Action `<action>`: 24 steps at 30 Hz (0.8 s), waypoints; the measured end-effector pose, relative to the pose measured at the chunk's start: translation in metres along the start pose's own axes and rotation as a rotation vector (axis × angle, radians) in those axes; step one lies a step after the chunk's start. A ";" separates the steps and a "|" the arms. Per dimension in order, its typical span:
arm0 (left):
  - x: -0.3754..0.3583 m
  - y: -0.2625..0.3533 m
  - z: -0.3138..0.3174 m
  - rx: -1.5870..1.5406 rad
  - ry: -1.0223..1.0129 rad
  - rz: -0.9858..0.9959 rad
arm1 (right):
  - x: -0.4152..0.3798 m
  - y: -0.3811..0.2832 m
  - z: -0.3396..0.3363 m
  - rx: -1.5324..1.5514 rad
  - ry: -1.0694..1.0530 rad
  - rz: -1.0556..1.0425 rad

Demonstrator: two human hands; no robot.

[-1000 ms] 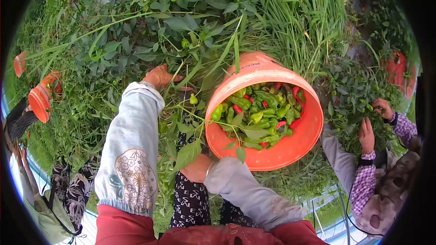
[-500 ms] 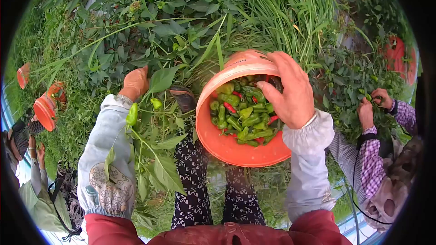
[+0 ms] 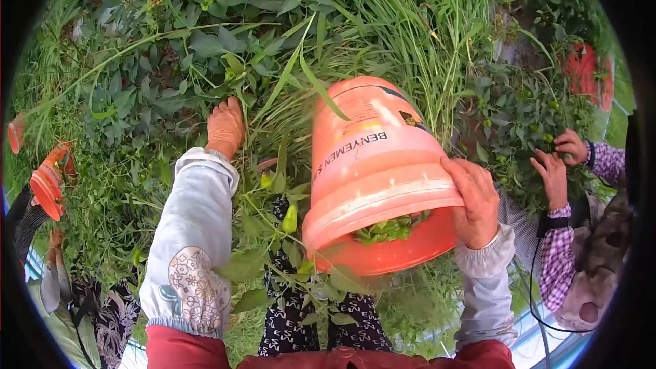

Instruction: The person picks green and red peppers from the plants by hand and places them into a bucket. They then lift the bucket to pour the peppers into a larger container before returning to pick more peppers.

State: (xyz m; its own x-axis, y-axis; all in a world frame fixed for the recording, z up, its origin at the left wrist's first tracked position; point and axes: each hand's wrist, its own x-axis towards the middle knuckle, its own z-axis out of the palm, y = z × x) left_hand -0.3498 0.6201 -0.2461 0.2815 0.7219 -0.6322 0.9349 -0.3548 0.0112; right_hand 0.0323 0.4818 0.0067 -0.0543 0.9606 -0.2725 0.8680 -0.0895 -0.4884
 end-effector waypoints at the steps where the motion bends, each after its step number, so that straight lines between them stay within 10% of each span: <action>1: -0.001 -0.005 0.005 -0.145 -0.058 -0.143 | -0.007 0.004 0.000 0.007 -0.026 0.007; 11: 0.015 0.007 -0.020 -0.062 -0.438 -0.031 | 0.005 0.020 -0.005 0.087 -0.020 0.023; 24: -0.015 0.032 -0.030 -0.064 -0.149 0.125 | -0.024 0.043 -0.005 0.109 0.021 0.026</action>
State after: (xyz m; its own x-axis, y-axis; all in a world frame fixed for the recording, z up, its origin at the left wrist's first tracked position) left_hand -0.3179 0.6158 -0.2130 0.3657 0.5766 -0.7306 0.9078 -0.3942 0.1433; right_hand 0.0734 0.4558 -0.0036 -0.0210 0.9629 -0.2689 0.8100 -0.1412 -0.5692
